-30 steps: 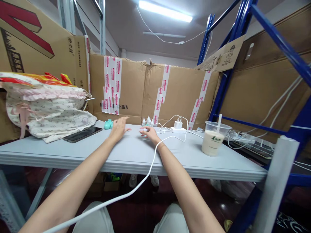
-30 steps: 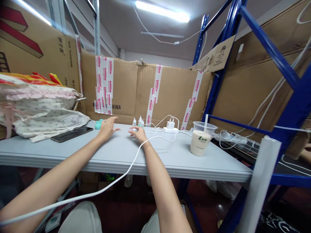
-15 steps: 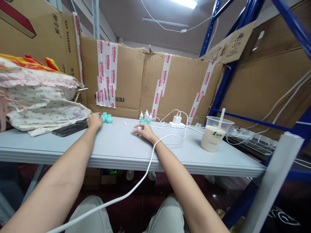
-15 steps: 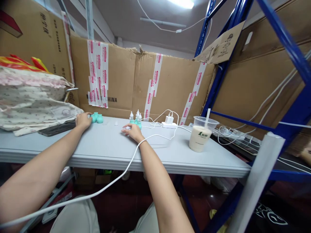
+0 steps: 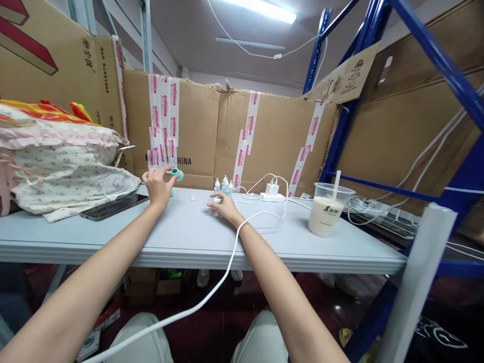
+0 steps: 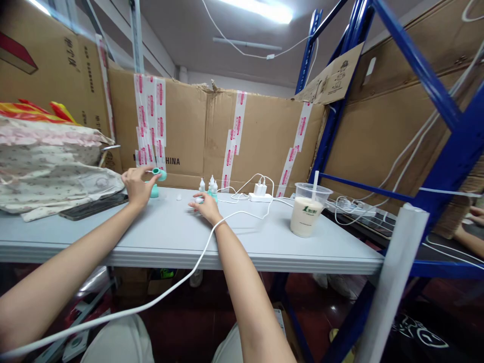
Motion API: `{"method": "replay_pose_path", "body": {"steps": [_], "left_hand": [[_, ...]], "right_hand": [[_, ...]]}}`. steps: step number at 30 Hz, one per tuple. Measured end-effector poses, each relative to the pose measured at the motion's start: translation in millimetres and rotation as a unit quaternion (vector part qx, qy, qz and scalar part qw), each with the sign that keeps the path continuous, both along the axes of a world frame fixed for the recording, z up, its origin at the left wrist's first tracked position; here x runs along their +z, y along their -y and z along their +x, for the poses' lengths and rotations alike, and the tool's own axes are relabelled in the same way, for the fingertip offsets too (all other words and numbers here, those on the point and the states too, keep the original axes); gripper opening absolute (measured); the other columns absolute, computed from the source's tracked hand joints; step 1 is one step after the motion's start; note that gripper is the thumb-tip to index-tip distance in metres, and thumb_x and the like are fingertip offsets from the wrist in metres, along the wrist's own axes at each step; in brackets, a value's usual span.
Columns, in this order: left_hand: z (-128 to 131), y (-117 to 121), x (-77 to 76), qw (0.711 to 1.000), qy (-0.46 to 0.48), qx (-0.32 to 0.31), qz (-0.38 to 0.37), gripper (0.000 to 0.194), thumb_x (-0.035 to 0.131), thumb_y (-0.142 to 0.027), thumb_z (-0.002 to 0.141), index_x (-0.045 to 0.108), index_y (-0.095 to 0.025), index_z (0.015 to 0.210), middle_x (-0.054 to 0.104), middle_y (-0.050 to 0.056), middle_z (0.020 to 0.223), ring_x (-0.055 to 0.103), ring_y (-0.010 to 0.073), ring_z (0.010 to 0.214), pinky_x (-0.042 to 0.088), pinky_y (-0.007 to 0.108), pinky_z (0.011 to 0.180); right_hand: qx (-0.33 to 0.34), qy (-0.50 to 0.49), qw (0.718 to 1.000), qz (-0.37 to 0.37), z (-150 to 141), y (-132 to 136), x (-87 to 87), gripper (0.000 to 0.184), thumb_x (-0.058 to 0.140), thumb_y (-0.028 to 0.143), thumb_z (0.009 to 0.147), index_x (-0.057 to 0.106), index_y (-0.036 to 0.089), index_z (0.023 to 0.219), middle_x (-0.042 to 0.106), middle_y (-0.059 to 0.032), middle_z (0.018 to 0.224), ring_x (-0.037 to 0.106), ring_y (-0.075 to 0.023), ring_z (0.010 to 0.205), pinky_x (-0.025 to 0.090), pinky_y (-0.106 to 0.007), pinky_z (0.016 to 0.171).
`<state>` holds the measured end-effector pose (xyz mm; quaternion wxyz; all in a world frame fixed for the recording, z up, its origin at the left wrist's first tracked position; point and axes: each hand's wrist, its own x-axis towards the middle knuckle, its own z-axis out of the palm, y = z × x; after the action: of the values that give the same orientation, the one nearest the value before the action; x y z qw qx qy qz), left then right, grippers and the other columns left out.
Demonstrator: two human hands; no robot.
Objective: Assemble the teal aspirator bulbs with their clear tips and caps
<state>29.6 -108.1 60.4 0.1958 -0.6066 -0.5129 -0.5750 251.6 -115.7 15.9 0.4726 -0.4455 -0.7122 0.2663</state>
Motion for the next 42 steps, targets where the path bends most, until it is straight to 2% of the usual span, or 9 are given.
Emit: {"method": "replay_pose_path", "body": {"steps": [6,10,13,16,22,26,29,34,42], "left_hand": [[43.5,6.2,-9.6,0.967,-0.108,-0.193,-0.126,0.028,0.057,-0.043,0.076,0.069,-0.024,0.093,0.066,0.004,0.096,0.053,0.0222,0.092,0.033,0.036,0.087],[58.8,3.9,-28.3,0.921,-0.176,-0.283,-0.203,0.037,0.05,-0.044,0.077,0.066,-0.023,0.103,0.065,0.004,0.091,0.053,0.0198,0.084,0.038,0.033,0.081],[66.7,3.5,-40.6,0.922,-0.178,-0.276,-0.207,0.044,0.047,-0.044,0.078,0.061,-0.018,0.11,0.062,0.007,0.093,0.052,0.02,0.084,0.039,0.033,0.081],[68.8,3.8,-45.5,0.927,-0.184,-0.249,-0.214,0.041,0.048,-0.048,0.077,0.065,-0.017,0.098,0.06,0.008,0.091,0.05,0.0227,0.088,0.039,0.035,0.083],[63.4,12.2,-37.5,0.912,-0.124,-0.303,-0.249,0.041,0.038,-0.052,0.081,0.055,-0.016,0.092,0.06,0.006,0.089,0.053,0.0205,0.083,0.041,0.033,0.079],[62.7,21.8,-29.5,0.907,-0.069,-0.333,-0.248,0.037,0.028,-0.049,0.087,0.048,-0.018,0.093,0.058,0.002,0.085,0.053,0.0172,0.08,0.04,0.028,0.076],[62.7,24.6,-27.6,0.905,-0.087,-0.341,-0.239,0.036,0.03,-0.049,0.087,0.048,-0.018,0.093,0.058,0.001,0.085,0.053,0.0165,0.08,0.039,0.027,0.075],[60.0,25.9,-28.3,0.923,-0.153,-0.282,-0.214,0.039,0.041,-0.055,0.081,0.051,-0.019,0.093,0.059,0.002,0.083,0.054,0.0184,0.076,0.038,0.027,0.069],[55.3,29.5,-27.0,0.932,-0.243,-0.208,-0.171,0.036,0.038,-0.049,0.085,0.055,-0.019,0.094,0.062,0.005,0.087,0.057,0.0214,0.079,0.036,0.027,0.066]], "right_hand": [[-0.061,-0.098,0.993,0.027,9.3,-0.3,9.8,0.029,0.069,0.033,0.064,0.06,0.019,0.087,0.063,-0.001,0.075,0.06,-0.0117,0.065,0.046,-0.02,0.053],[-0.065,-0.167,0.983,0.043,13.1,-1.7,13.8,0.03,0.068,0.036,0.062,0.06,0.018,0.084,0.062,-0.0022,0.091,0.056,-0.0088,0.064,0.044,-0.018,0.051],[-0.016,-0.162,0.986,0.024,10.7,-0.8,13.3,0.033,0.071,0.036,0.057,0.06,0.016,0.081,0.062,-0.0028,0.09,0.052,-0.0071,0.059,0.042,-0.017,0.048],[0.01,-0.16,0.987,0.007,10.2,1.5,14.1,0.039,0.074,0.035,0.052,0.06,0.015,0.083,0.061,-0.0019,0.079,0.05,-0.0068,0.054,0.043,-0.018,0.047],[0.01,-0.208,0.978,0.013,16.5,6.5,22.7,0.044,0.073,0.037,0.055,0.063,0.015,0.091,0.058,0.0011,0.067,0.052,-0.0079,0.059,0.05,-0.021,0.057],[0.05,-0.179,0.982,0.018,12.9,10.4,23.7,0.045,0.073,0.04,0.051,0.066,0.014,0.087,0.057,0.0008,0.066,0.05,-0.0076,0.058,0.049,-0.02,0.051],[0.04,-0.187,0.981,0.022,11.0,12.6,23.6,0.046,0.072,0.039,0.052,0.067,0.013,0.089,0.056,0.0009,0.065,0.049,-0.0073,0.058,0.047,-0.019,0.049],[0.054,-0.191,0.98,-0.003,11.6,11.7,22.6,0.046,0.073,0.037,0.051,0.068,0.01,0.089,0.052,0.0029,0.058,0.047,-0.0057,0.054,0.047,-0.019,0.05],[0.076,-0.185,0.979,-0.041,10.9,6.9,18.5,0.052,0.078,0.039,0.044,0.069,0.01,0.086,0.056,0.0019,0.057,0.051,-0.0071,0.053,0.049,-0.024,0.058]]}}
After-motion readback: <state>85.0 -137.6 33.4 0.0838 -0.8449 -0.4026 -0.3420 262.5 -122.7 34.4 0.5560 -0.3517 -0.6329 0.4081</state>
